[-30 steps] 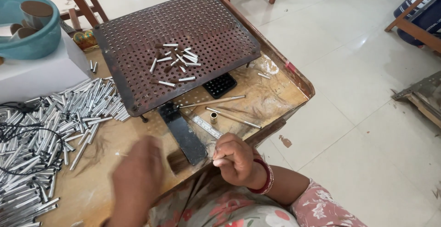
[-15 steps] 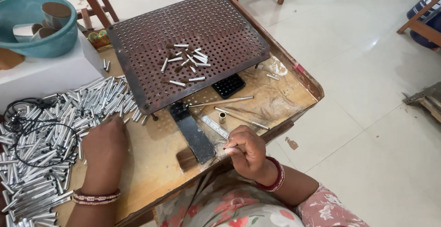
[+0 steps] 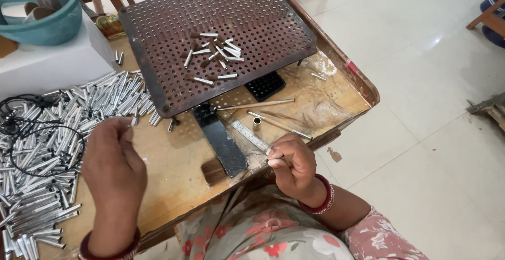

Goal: The person sits at a workbench and repeatedly picks up small metal tubes and cylindrical pieces. They insert the cylindrical pieces into the tubes by hand, then place the assembled parts onto a perforated metal tray on the table.

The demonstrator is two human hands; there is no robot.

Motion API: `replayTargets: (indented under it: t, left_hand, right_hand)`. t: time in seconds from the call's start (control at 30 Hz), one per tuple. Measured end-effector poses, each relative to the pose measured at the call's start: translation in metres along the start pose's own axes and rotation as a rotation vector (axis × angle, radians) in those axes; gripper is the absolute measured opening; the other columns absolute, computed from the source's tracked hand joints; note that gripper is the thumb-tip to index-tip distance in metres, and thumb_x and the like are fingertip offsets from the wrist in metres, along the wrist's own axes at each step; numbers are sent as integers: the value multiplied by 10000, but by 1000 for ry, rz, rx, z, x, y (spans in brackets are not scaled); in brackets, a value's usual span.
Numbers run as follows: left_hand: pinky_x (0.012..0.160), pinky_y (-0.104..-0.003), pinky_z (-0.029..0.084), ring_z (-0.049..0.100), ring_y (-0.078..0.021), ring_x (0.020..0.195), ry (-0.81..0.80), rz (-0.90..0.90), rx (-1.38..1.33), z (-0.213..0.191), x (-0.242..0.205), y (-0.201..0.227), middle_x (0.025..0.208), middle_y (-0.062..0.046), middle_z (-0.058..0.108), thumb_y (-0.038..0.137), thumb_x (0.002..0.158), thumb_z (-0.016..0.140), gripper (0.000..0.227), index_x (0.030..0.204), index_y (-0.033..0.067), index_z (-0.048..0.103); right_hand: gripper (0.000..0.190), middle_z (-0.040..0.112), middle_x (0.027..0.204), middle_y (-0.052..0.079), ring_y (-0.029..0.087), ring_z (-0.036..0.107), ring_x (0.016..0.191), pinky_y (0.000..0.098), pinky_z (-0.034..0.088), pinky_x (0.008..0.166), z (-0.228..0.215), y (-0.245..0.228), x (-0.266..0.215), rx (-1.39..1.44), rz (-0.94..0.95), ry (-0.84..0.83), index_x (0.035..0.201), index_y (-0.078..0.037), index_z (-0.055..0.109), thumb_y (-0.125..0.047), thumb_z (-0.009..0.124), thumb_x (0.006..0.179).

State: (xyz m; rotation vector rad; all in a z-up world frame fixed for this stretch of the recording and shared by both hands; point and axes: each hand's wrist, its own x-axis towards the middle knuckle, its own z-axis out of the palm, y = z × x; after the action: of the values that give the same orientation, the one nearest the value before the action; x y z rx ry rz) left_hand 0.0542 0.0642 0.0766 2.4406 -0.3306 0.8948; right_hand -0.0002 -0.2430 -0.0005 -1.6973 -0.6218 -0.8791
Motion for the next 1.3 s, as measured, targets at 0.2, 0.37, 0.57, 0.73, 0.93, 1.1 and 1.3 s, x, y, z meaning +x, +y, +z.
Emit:
replayTargets:
  t: [0.2, 0.37, 0.57, 0.73, 0.93, 1.1, 1.3]
  left_hand:
    - [815, -241, 482, 566, -90, 863, -309, -395, -1237, 43, -72, 67, 987, -31, 665, 9, 1050, 529, 209, 1237, 57, 610]
    - [817, -279, 571, 668, -105, 883, -477, -636, -1627, 78, -100, 90, 963, -33, 688, 52, 1021, 641, 111, 1111, 15, 589]
    - [681, -291, 549, 689, -185, 767, -568, -286, -1165, 45, -89, 96, 890, -85, 733, 71, 951, 752, 117, 1044, 4, 730]
    - [724, -383, 566, 731, -334, 842, -220, 90, -621, 42, -91, 99, 988, -137, 755, 2, 865, 747, 186, 1037, 35, 686]
    - [817, -350, 626, 778, -297, 971, -38, 25, -717, 48, -94, 93, 1048, -123, 760, -22, 900, 766, 213, 1085, 23, 669]
    - [829, -340, 638, 783, -301, 980, -38, 22, -776, 42, -91, 94, 1062, -150, 751, -36, 897, 760, 220, 1098, 1, 678]
    - [815, -336, 634, 781, -294, 959, -17, 20, -801, 44, -98, 97, 1048, -142, 749, -45, 895, 769, 223, 1082, -12, 651]
  right_hand:
    - [233, 620, 962, 88, 138, 588, 828, 254, 487, 764, 17, -7, 2, 169, 59, -27, 1036, -29, 576, -254, 625, 1071]
    - [218, 601, 963, 81, 140, 591, 848, 274, 507, 787, 23, -15, 2, 260, 164, -30, 1034, -35, 560, -237, 613, 1098]
    - [228, 599, 999, 88, 123, 601, 799, 265, 534, 764, 17, -7, -10, 290, 248, -40, 1052, -34, 557, -246, 626, 1100]
    - [264, 676, 1225, 191, 170, 674, 934, 299, 589, 860, 15, -13, -15, 301, 299, -32, 1097, -8, 568, -262, 638, 1097]
    - [230, 727, 1095, 211, 250, 733, 1010, 411, 625, 923, 11, -21, -15, 676, 529, -69, 1077, 13, 591, -205, 661, 1093]
    - [225, 727, 1108, 211, 235, 737, 1000, 408, 645, 885, 11, -28, -8, 638, 512, -115, 1093, 26, 585, -190, 649, 1088]
    - [168, 743, 1090, 204, 202, 762, 934, 308, 633, 836, 1, -32, -10, 330, 346, -171, 1063, 23, 599, -132, 665, 1051]
